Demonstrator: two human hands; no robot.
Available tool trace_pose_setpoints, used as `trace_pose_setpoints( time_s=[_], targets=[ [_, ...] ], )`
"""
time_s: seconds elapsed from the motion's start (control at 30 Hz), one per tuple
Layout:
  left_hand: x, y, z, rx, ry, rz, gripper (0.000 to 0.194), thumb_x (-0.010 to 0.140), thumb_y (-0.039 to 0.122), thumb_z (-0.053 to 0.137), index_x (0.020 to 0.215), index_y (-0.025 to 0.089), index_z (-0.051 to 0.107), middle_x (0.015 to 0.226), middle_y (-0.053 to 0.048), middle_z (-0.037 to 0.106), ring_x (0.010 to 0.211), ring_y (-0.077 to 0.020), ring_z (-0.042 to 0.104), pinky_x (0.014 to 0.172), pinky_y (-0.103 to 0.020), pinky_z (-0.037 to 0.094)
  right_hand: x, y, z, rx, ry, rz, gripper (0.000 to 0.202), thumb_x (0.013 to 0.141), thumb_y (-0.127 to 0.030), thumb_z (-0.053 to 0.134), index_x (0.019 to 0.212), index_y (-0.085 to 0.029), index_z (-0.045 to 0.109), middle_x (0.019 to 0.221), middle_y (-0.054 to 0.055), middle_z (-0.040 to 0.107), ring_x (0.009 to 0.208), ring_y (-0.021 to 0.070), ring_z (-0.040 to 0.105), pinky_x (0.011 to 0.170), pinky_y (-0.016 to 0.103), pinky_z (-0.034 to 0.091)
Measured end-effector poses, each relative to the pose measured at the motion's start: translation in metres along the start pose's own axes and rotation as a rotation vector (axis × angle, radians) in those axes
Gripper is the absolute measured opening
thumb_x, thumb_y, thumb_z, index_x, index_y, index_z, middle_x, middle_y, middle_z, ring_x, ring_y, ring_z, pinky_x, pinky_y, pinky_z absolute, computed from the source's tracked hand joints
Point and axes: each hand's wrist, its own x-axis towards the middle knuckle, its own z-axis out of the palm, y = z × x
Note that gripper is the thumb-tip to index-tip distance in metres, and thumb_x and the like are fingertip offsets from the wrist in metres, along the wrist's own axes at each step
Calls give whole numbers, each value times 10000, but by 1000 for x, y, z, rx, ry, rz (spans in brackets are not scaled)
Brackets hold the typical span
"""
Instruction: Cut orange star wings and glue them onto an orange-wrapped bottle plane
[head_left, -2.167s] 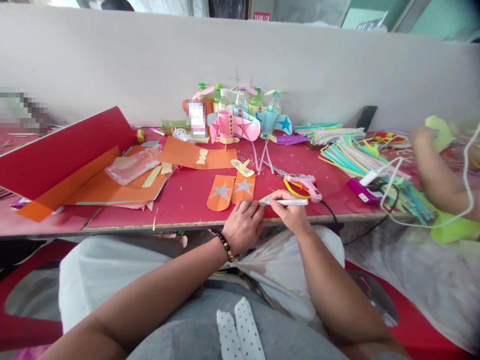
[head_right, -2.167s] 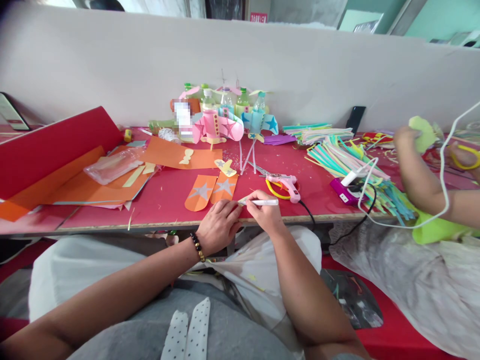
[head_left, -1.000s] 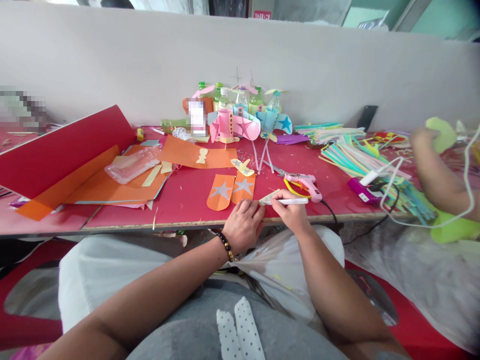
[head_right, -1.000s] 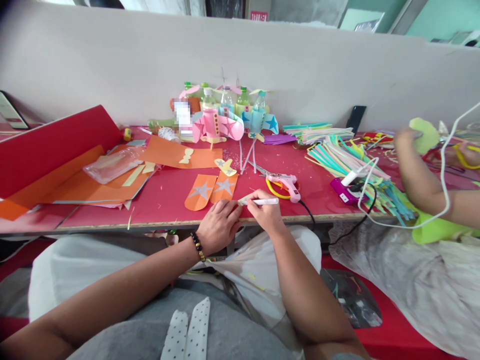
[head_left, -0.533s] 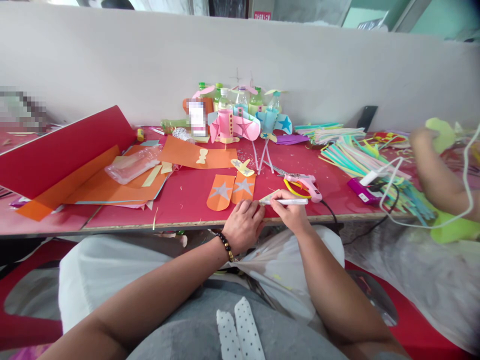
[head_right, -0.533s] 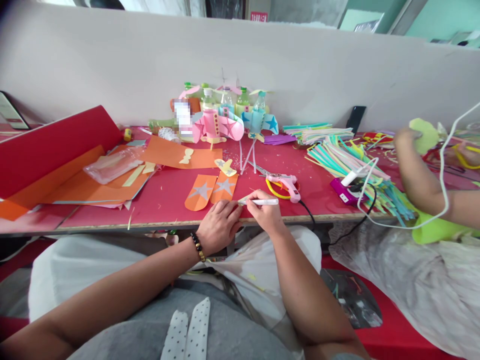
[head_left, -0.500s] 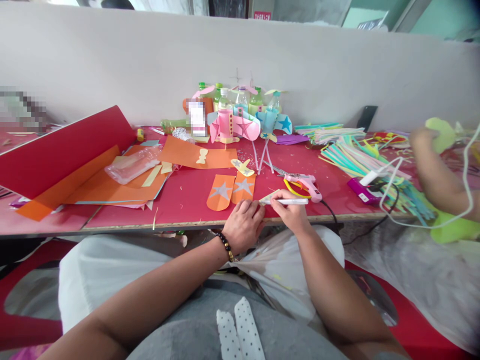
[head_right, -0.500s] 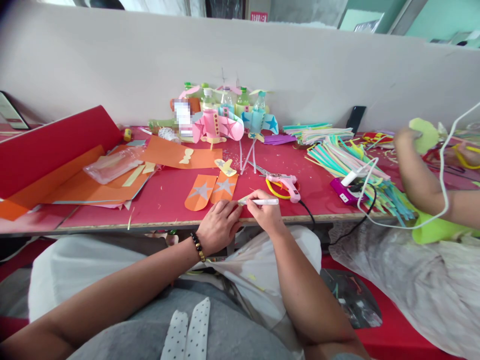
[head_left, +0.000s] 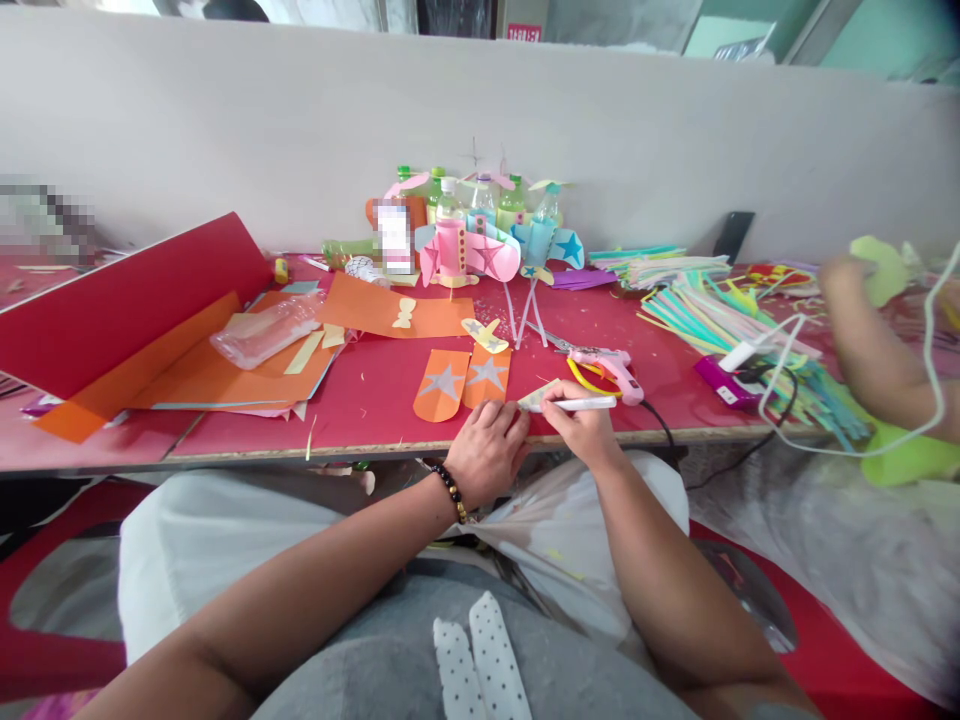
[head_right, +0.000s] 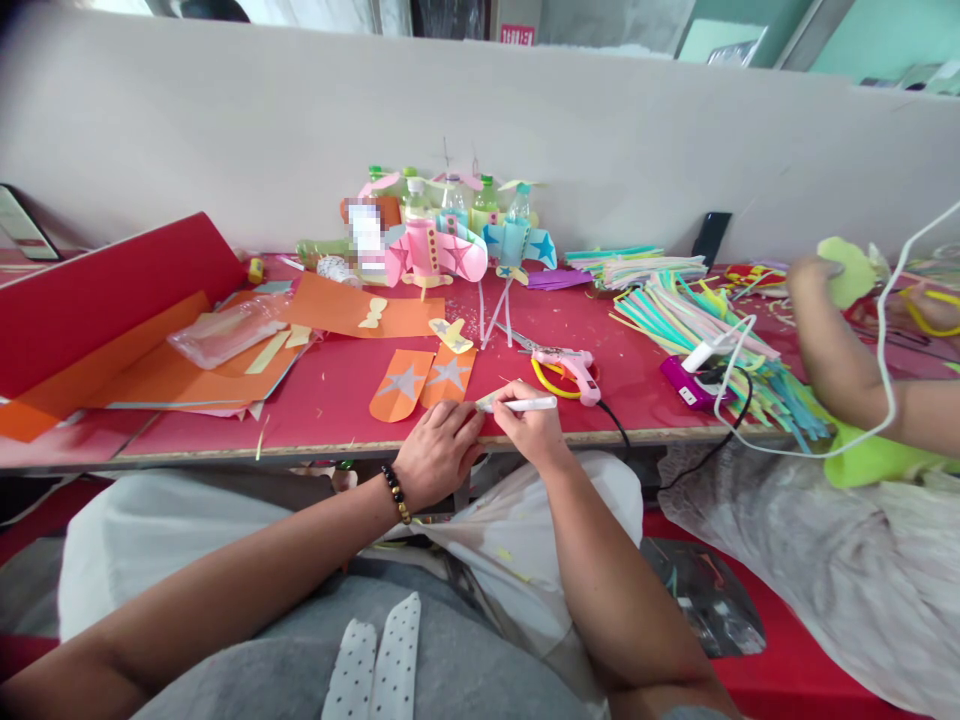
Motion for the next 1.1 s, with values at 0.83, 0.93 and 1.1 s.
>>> trace_pose_setpoints(
  time_s=[0.83, 0.93, 1.1],
  targets=[
    [0, 0, 1, 12, 4, -3, 363, 947, 308, 447, 1259, 133, 510, 1227, -128, 550, 1103, -274, 457, 983, -436, 413, 1, 5, 2, 26, 116, 52, 77, 795, -209, 562, 721, -190, 568, 642, -11, 578, 590, 131, 526, 579, 250, 406],
    [0, 0, 2, 5, 9, -1, 361, 946, 305, 447, 1265, 146, 506, 1235, -131, 547, 1109, -275, 460, 970, -442, 420, 1, 4, 1, 33, 96, 58, 74, 800, -216, 564, 732, -190, 573, 642, -15, 577, 578, 127, 518, 562, 245, 396],
    [0, -1, 2, -3, 6, 2, 375, 944, 306, 451, 1278, 142, 496, 1251, -137, 542, 1124, -277, 453, 968, -441, 422, 1, 1, 1, 17, 83, 63, 91, 805, -221, 561, 720, -190, 574, 636, -14, 580, 564, 122, 507, 551, 245, 382]
  ],
)
